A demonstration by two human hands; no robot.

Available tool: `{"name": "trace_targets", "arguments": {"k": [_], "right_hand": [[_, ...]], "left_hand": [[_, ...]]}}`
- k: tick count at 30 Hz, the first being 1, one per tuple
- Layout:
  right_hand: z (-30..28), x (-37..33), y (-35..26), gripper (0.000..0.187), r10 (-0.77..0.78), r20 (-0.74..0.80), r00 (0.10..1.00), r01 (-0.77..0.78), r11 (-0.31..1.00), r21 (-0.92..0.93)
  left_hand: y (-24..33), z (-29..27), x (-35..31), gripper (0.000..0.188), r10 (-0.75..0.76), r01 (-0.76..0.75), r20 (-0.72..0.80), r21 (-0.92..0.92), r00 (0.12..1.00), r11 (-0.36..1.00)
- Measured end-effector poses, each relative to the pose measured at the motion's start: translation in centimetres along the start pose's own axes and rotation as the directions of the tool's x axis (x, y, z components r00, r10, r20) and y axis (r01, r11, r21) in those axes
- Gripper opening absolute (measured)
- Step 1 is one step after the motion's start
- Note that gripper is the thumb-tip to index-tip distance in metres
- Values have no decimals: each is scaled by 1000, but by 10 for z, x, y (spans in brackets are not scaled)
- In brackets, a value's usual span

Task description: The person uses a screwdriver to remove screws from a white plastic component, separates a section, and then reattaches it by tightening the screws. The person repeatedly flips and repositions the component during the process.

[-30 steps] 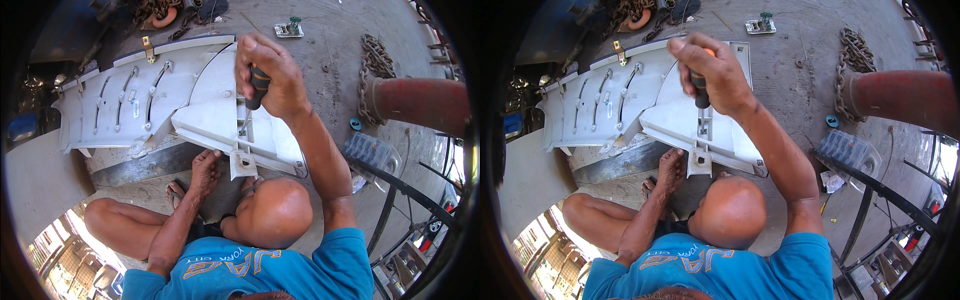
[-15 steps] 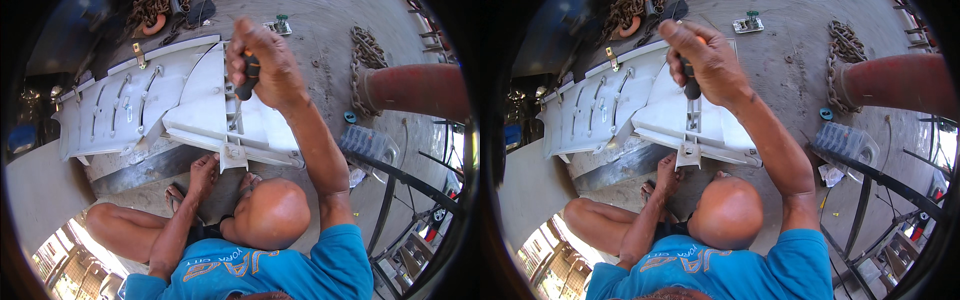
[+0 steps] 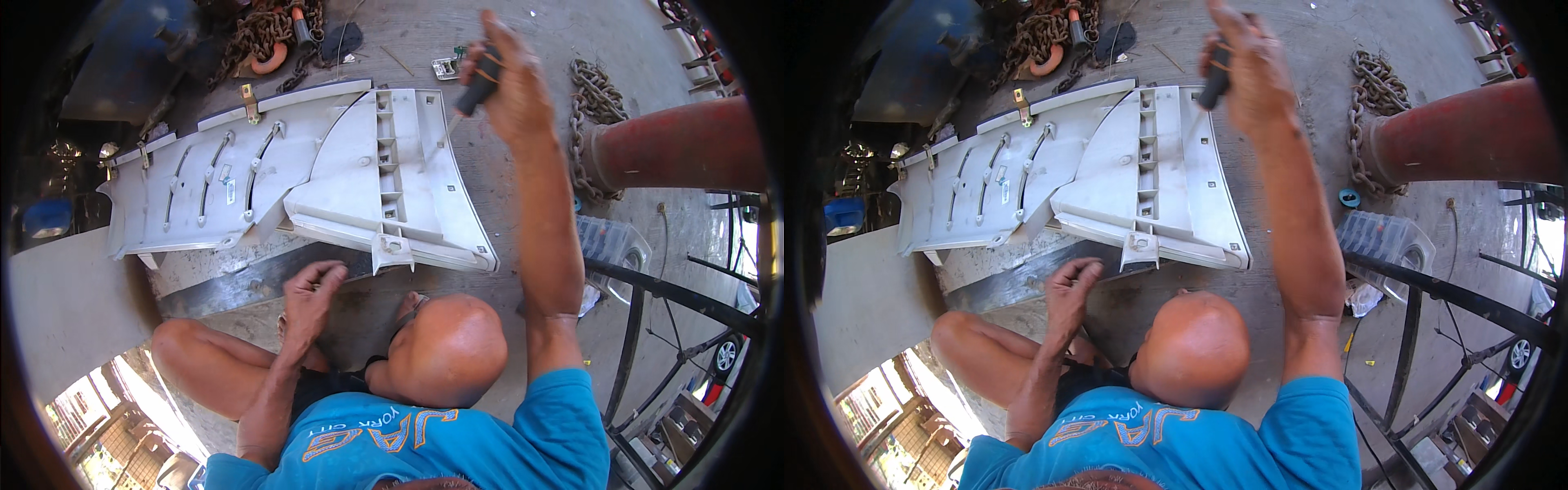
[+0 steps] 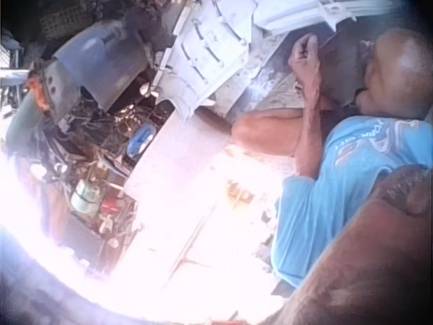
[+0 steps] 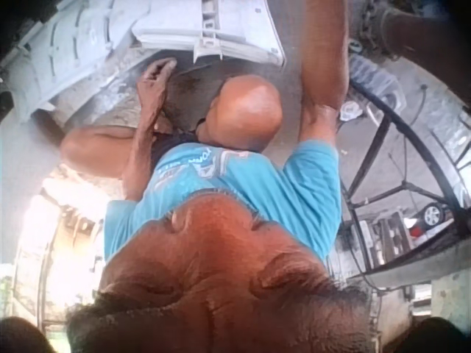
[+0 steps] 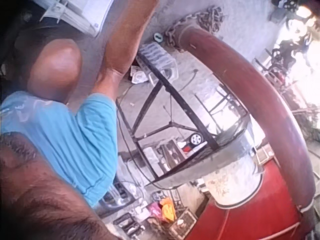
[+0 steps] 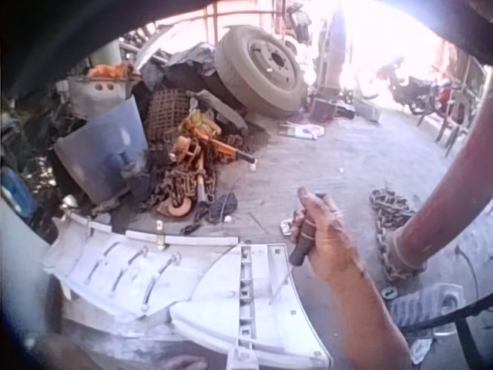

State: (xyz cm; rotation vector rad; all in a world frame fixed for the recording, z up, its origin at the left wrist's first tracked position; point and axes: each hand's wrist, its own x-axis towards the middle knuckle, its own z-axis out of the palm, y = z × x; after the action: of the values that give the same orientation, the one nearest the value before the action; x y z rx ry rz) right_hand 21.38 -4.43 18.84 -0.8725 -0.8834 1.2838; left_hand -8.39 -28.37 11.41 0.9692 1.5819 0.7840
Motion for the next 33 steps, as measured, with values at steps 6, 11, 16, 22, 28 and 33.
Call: {"name": "trace_targets", "arguments": {"k": [6, 11, 16, 22, 28, 33], "right_hand": [[-51, -38, -45, 38, -53, -155, 987, 17, 974, -228], [-61, -37, -28, 35, -129, -95, 987, 81, 916, -392], [-63, -27, -9, 40, -86, -108, 990, 23, 872, -488], [-58, -25, 8, 44, -22, -102, 995, -27, 887, -460], [-36, -33, -17, 31, 95, -215, 972, -172, 910, -377], [-26, -58, -40, 30, 139, -175, 975, -203, 879, -432]], "left_hand": [[74, 16, 68, 33, 293, -290, 25, 230, 956, 929], [108, 73, 157, 34, 357, -524, 460, 311, 813, 793], [114, 133, 193, 32, 241, -532, 636, 315, 733, 786], [105, 166, 177, 28, 104, -443, 824, 189, 557, 876], [97, 155, 159, 25, 37, -284, 961, 44, 273, 958], [114, 152, 136, 25, 26, -383, 974, 64, 225, 921]]}}
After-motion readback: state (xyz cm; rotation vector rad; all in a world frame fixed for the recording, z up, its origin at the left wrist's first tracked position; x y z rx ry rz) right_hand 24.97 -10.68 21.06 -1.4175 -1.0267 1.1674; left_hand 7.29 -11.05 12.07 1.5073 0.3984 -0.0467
